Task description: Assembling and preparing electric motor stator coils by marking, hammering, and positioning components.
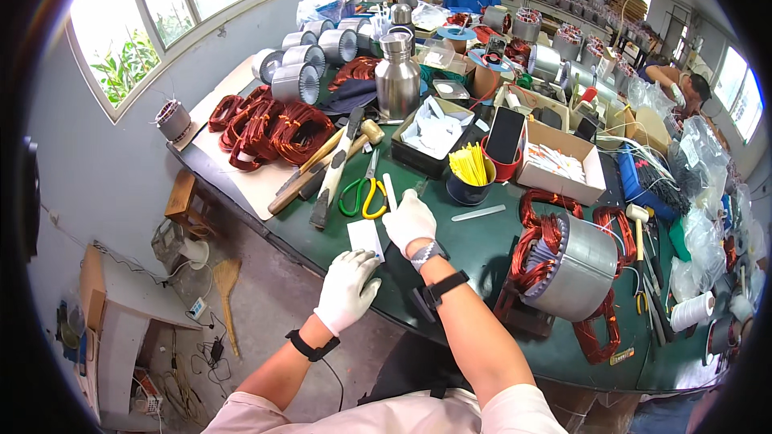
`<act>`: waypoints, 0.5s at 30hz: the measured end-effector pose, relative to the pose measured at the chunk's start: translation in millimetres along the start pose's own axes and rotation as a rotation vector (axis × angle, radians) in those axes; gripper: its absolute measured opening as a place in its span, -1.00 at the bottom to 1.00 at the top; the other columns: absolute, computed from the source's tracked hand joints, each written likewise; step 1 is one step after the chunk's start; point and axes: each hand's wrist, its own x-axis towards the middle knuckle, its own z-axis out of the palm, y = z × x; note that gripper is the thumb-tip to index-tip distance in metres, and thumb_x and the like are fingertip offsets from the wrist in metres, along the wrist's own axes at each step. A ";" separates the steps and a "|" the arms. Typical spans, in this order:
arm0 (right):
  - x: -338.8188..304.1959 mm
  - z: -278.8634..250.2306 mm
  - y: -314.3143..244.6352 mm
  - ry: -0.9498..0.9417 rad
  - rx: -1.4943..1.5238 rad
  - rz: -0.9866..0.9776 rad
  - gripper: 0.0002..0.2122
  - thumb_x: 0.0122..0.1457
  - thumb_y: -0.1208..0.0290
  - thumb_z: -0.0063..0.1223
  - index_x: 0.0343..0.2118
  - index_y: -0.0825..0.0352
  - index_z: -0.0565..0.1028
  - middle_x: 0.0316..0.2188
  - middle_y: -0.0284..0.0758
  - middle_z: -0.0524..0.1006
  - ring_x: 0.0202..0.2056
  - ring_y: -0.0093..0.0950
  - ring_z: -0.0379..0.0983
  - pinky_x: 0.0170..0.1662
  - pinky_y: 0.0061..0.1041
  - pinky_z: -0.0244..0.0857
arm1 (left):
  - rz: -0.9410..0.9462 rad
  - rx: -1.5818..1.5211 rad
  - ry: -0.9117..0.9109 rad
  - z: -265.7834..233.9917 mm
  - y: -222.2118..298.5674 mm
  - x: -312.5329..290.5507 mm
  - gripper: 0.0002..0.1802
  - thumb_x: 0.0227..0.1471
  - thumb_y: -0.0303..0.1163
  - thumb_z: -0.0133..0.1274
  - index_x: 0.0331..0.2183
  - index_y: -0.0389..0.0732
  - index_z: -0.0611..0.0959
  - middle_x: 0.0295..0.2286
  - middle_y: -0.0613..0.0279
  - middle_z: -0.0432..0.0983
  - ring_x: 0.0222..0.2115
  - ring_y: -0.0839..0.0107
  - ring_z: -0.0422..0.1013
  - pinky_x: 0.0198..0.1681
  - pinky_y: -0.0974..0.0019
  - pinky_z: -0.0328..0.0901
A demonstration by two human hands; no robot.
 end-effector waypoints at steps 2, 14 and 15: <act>-13.2 -2.1 6.0 0.066 0.077 -0.028 -0.56 0.04 0.28 0.27 -0.05 0.41 0.51 -0.21 0.01 0.66 -0.13 -0.02 0.61 0.00 -0.11 0.46 | -0.019 -0.041 0.017 1.1 -2.3 0.8 -0.59 -0.03 -0.42 0.25 -0.09 -0.31 0.65 -0.05 -0.06 0.58 0.06 -0.02 0.44 0.19 -0.04 0.27; -31.5 -10.2 4.0 -0.215 0.606 0.215 -0.76 0.08 0.35 0.25 -0.29 0.44 0.59 -0.51 -0.19 0.64 -0.45 -0.35 0.63 -0.27 -0.32 0.50 | 0.007 -0.091 -0.069 -9.6 -10.2 12.7 -0.65 0.01 -0.45 0.22 -0.10 -0.28 0.67 -0.07 -0.02 0.61 0.05 -0.01 0.46 0.19 0.04 0.29; -29.8 -7.4 5.4 -0.201 0.577 0.183 -0.75 0.09 0.35 0.23 -0.27 0.45 0.58 -0.49 -0.17 0.65 -0.42 -0.30 0.64 -0.25 -0.30 0.51 | 0.011 -0.089 -0.074 -8.0 -10.7 11.1 -0.65 0.01 -0.45 0.22 -0.10 -0.28 0.67 -0.07 -0.02 0.61 0.05 -0.01 0.46 0.19 0.04 0.29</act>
